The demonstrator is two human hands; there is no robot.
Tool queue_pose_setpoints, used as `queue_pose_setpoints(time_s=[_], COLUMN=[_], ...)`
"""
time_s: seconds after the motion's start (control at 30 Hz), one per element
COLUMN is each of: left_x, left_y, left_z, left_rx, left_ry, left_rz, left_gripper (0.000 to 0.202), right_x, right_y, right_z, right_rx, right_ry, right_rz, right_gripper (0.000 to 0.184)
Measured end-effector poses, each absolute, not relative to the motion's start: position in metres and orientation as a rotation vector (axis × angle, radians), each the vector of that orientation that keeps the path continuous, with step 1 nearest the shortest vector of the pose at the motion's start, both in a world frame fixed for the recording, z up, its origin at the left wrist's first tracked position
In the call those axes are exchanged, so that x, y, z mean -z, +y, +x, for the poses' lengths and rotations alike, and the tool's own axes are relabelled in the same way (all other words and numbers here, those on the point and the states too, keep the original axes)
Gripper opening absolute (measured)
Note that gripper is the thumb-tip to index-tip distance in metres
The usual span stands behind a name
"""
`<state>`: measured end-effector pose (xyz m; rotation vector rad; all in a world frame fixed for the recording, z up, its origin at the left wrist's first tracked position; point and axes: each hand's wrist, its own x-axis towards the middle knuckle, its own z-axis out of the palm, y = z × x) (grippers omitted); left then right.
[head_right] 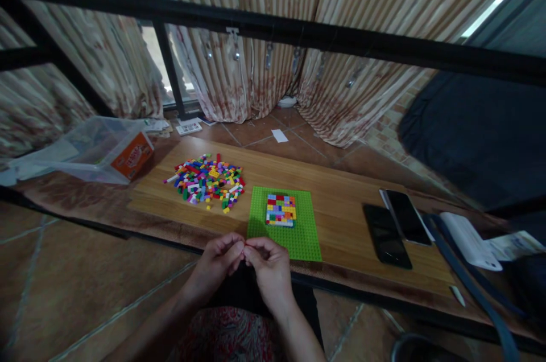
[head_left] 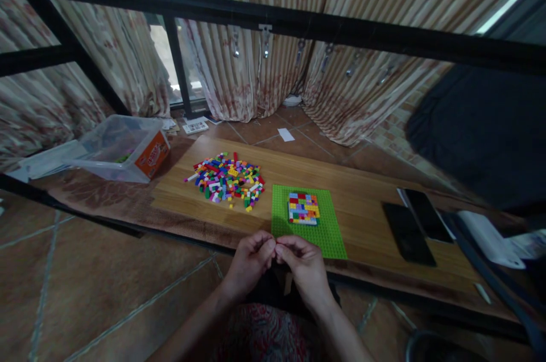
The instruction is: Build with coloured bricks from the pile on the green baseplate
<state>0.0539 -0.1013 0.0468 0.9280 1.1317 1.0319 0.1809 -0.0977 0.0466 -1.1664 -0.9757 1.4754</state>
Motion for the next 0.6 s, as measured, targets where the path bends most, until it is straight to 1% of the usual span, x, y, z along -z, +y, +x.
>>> queue_pose_setpoints(time_s=[0.17, 0.3, 0.4, 0.6], left_x=[-0.051, -0.046, -0.04, -0.028], left_y=[-0.102, -0.097, -0.089, -0.064], left_z=[0.06, 0.055, 0.042, 0.0], left_rx=[-1.051, -1.096, -1.108, -1.136], left_ry=[0.981, 1.045, 1.247, 1.721], left_rz=[0.671, 0.678, 0.842, 1.413], left_gripper=[0.034, 0.031, 0.031, 0.028], right_x=[-0.045, -0.043, -0.043, -0.042], right_y=[-0.103, -0.107, -0.105, -0.089], right_z=[0.189, 0.198, 0.21, 0.244], right_rx=[-1.637, -1.652, -1.562, -1.19], right_ry=[-0.685, -0.644, -0.775, -1.014], right_rz=[-1.095, -1.066, -1.15, -1.319], right_gripper=[0.024, 0.032, 0.031, 0.03])
